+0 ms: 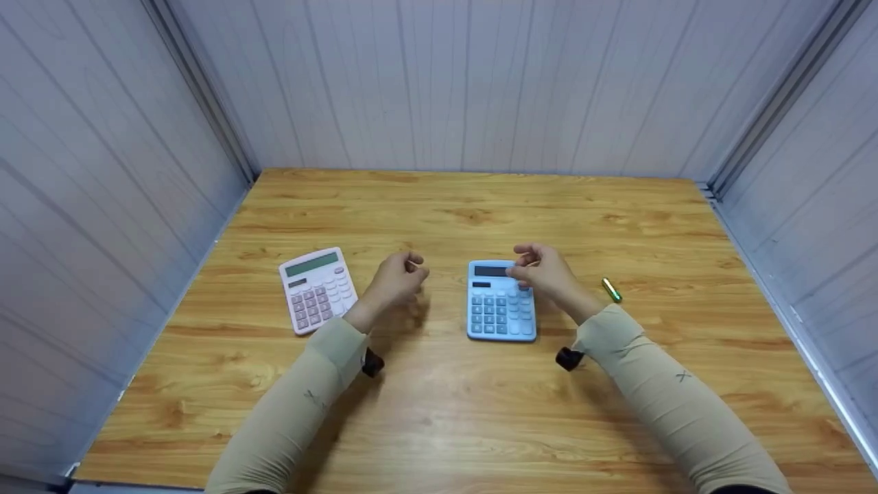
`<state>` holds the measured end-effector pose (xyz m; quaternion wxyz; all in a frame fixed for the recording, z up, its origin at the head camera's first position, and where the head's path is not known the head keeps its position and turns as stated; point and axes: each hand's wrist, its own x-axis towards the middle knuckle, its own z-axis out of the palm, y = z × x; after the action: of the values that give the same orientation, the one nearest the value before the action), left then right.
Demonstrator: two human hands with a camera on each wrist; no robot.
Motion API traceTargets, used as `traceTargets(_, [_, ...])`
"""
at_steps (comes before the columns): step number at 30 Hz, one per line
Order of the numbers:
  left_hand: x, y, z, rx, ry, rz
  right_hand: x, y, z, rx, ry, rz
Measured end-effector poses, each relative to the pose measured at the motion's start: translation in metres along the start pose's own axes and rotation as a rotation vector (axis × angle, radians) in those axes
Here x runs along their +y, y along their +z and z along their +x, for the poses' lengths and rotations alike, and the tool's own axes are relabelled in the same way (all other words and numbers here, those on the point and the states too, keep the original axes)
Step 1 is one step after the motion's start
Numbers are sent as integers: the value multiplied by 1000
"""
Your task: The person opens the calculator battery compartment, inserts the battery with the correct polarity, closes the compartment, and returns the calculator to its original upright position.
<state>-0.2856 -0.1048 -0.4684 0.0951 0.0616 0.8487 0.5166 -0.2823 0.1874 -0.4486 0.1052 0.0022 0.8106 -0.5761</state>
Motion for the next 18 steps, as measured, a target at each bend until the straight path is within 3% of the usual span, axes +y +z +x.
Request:
traceTargets(12, [-7,-24,-6,112,36,57,-8,16,2,-67,6,-6])
traceTargets(18, [-12,-36,-12,117,-3,-30,-10,26,2,-101,-13,-22])
